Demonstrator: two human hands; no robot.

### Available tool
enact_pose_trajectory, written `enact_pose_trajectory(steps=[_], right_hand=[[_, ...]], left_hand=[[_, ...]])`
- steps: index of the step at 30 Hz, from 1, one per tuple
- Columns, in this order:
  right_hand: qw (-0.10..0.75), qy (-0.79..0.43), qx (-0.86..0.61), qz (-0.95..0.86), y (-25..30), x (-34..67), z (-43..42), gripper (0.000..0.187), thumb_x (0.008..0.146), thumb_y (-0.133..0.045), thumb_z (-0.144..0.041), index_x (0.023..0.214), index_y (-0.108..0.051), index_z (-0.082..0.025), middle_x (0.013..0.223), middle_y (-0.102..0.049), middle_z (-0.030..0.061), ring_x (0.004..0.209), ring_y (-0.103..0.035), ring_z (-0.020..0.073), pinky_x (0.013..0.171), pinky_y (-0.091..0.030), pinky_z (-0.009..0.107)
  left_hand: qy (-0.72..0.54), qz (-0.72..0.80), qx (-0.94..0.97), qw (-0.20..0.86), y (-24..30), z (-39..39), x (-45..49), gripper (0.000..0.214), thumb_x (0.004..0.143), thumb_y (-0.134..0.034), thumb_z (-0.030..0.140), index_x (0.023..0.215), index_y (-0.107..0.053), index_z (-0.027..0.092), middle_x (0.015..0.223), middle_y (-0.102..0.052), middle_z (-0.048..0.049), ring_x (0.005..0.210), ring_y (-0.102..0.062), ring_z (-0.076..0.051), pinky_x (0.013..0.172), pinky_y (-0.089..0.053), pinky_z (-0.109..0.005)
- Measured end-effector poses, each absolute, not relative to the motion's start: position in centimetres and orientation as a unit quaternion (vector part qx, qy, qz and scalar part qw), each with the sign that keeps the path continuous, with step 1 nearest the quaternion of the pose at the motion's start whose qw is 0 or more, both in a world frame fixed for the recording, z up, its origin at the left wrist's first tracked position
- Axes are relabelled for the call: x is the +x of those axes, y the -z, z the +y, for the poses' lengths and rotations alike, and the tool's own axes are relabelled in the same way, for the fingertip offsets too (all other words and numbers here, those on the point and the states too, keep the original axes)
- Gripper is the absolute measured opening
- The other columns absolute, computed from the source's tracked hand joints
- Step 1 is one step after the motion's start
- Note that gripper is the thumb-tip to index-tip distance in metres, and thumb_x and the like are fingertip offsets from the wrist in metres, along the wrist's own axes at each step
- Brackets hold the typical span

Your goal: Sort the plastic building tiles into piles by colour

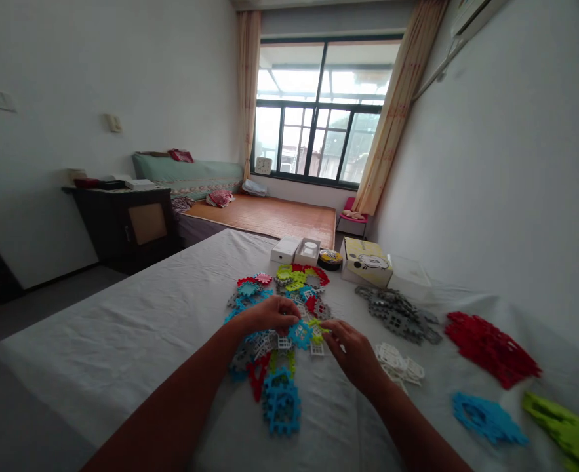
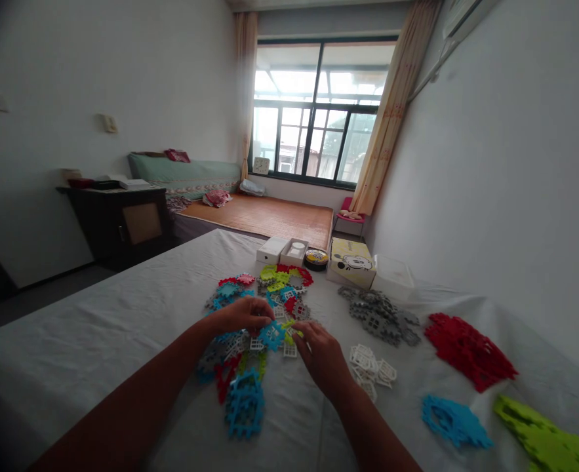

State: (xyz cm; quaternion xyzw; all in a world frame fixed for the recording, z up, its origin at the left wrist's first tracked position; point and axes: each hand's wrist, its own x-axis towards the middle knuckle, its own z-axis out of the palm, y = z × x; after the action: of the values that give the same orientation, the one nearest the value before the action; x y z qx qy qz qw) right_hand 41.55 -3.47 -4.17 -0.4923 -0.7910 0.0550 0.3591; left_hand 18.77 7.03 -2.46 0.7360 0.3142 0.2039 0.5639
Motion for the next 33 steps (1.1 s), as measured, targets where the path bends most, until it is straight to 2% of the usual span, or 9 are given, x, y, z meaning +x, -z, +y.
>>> enact_pose_trajectory(steps=[2, 5, 9, 12, 16, 21, 27, 30, 33], right_hand=[[0.359, -0.071, -0.480, -0.797, 4.1, 41.1, -3.7, 0.027, 0.089, -0.052, -0.033, 0.115, -0.058, -0.026, 0.106, -0.066, 0.0050, 0.085, -0.064, 0.0173, 0.080, -0.052, 0.032], [0.353, -0.079, -0.459, -0.811, 4.3, 40.7, -3.7, 0.045, 0.079, -0.067, -0.037, 0.121, -0.054, -0.026, 0.110, -0.065, 0.0059, 0.095, -0.061, 0.0212, 0.084, -0.052, 0.037], [0.369, -0.095, -0.456, -0.804, 4.4, 40.6, -3.5, 0.035, 0.080, -0.065, -0.028, 0.114, -0.058, -0.026, 0.108, -0.066, 0.0053, 0.099, -0.060, 0.0214, 0.085, -0.050, 0.037], [0.376, -0.103, -0.466, -0.794, 4.1, 40.6, -3.5, 0.040, 0.074, -0.070, -0.026, 0.113, -0.059, -0.026, 0.107, -0.066, 0.0045, 0.099, -0.059, 0.0212, 0.084, -0.050, 0.036], [0.371, -0.091, -0.480, -0.790, 3.7, 40.8, -3.7, 0.033, 0.075, -0.064, -0.016, 0.107, -0.060, -0.024, 0.099, -0.067, 0.0026, 0.090, -0.059, 0.0186, 0.081, -0.049, 0.034], [0.349, -0.101, -0.499, -0.787, 3.6, 40.7, -4.0, 0.048, 0.071, -0.071, -0.028, 0.117, -0.057, -0.024, 0.104, -0.066, 0.0046, 0.094, -0.059, 0.0209, 0.083, -0.049, 0.036], [0.273, -0.021, -0.530, -0.803, 1.7, 42.3, -4.2, 0.046, 0.071, -0.069, -0.029, 0.115, -0.059, -0.022, 0.107, -0.067, 0.0066, 0.099, -0.058, 0.0229, 0.086, -0.046, 0.035], [0.220, -0.008, -0.609, -0.762, -0.2, 47.4, -5.5, 0.038, 0.076, -0.062, -0.034, 0.112, -0.062, -0.022, 0.101, -0.069, 0.0069, 0.092, -0.062, 0.0208, 0.081, -0.047, 0.031], [0.157, -0.009, -0.714, -0.682, -0.9, 54.7, -8.2, 0.039, 0.077, -0.058, -0.043, 0.111, -0.063, -0.023, 0.096, -0.070, 0.0069, 0.087, -0.064, 0.0210, 0.075, -0.047, 0.029]], left_hand=[[-0.200, 0.305, 0.739, 0.566, 2.3, 6.7, 18.9, 0.044, 0.069, -0.071, 0.051, 0.089, -0.062, 0.013, 0.065, -0.062, 0.0021, 0.055, -0.060, -0.011, 0.053, -0.050, -0.022], [-0.196, 0.287, 0.743, 0.571, 2.4, 6.4, 19.3, 0.042, 0.070, -0.071, 0.049, 0.088, -0.058, 0.013, 0.069, -0.062, 0.0020, 0.057, -0.062, -0.011, 0.054, -0.050, -0.021], [-0.214, 0.267, 0.743, 0.575, 3.0, 6.1, 20.2, 0.039, 0.071, -0.071, 0.047, 0.085, -0.055, 0.014, 0.070, -0.061, 0.0025, 0.057, -0.061, -0.011, 0.053, -0.050, -0.021], [-0.246, 0.263, 0.737, 0.572, 3.2, 6.0, 20.8, 0.040, 0.071, -0.071, 0.047, 0.084, -0.054, 0.014, 0.073, -0.060, 0.0025, 0.055, -0.060, -0.009, 0.052, -0.050, -0.021], [-0.232, 0.247, 0.732, 0.591, 3.4, 5.9, 21.1, 0.039, 0.072, -0.070, 0.047, 0.086, -0.054, 0.014, 0.074, -0.059, 0.0024, 0.059, -0.059, -0.009, 0.054, -0.052, -0.022], [-0.260, 0.246, 0.718, 0.598, 3.5, 5.6, 21.5, 0.038, 0.074, -0.070, 0.046, 0.085, -0.052, 0.014, 0.074, -0.057, 0.0027, 0.060, -0.058, -0.008, 0.054, -0.052, -0.021], [-0.245, 0.247, 0.719, 0.601, 3.1, 5.2, 21.8, 0.040, 0.074, -0.068, 0.048, 0.090, -0.055, 0.014, 0.079, -0.061, -0.0006, 0.070, -0.062, -0.013, 0.059, -0.053, -0.025], [-0.250, 0.257, 0.728, 0.585, 3.1, 5.6, 21.6, 0.042, 0.074, -0.067, 0.051, 0.092, -0.058, 0.014, 0.080, -0.063, -0.0024, 0.077, -0.064, -0.016, 0.062, -0.054, -0.026], [-0.265, 0.276, 0.733, 0.562, 3.0, 6.1, 21.3, 0.043, 0.073, -0.066, 0.053, 0.091, -0.060, 0.014, 0.080, -0.064, -0.0032, 0.078, -0.064, -0.017, 0.063, -0.053, -0.026]])
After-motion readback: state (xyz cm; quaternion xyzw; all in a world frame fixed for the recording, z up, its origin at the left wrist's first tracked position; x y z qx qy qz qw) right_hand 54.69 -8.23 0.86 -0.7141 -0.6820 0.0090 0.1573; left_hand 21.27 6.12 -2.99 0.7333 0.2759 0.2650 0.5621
